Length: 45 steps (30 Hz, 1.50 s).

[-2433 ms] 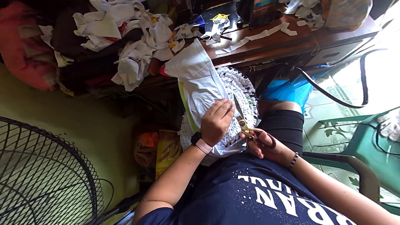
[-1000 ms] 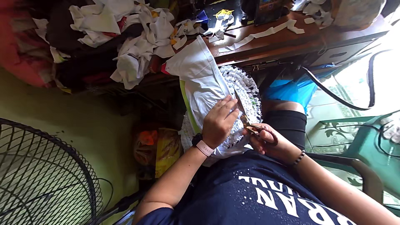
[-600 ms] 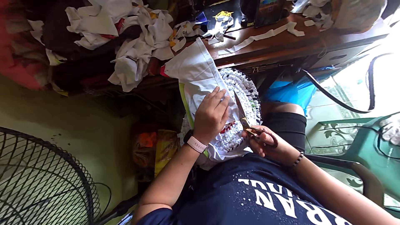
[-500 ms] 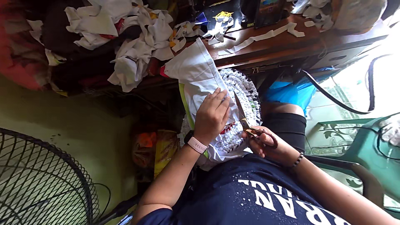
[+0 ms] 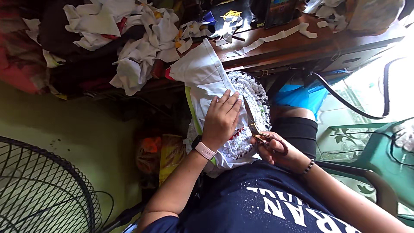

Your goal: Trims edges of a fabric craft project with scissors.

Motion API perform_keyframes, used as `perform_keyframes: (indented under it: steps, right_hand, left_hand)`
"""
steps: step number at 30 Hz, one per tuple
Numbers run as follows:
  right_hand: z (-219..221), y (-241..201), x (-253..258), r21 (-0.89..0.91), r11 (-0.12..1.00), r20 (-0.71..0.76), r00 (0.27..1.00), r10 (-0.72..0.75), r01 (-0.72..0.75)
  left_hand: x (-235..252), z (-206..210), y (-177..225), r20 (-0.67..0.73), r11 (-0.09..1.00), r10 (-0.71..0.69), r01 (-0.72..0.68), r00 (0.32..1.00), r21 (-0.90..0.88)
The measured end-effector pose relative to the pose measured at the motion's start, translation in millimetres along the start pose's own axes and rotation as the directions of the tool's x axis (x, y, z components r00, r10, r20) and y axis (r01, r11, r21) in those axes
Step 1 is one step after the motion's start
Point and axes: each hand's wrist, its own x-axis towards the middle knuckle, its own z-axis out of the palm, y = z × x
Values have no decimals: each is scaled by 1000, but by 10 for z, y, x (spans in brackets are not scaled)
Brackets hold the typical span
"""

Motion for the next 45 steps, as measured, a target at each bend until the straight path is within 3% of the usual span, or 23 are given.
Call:
perform_keyframes:
  steps: [9,30,37,45]
  right_hand:
    - [3,4,-1,3,1000,0,1000,-2,2]
    - [-5,13,0,12,1000,6,1000,-3,3]
    - [-15,14,4,22,1000,15,1000,-2,2]
    - [-13,3,2,22,1000,22,1000,-3,3]
  left_hand:
    - [-28,-51,-4,-58,999,-8,6,998,-41]
    - [-10,-23,-56,-6,1000,9,-10,1000,-24]
    - [-62,-51,-122,-108,997,-6,-3,994,-82]
    - [-22,-21,-82,-111,996,27,-36,994,-87]
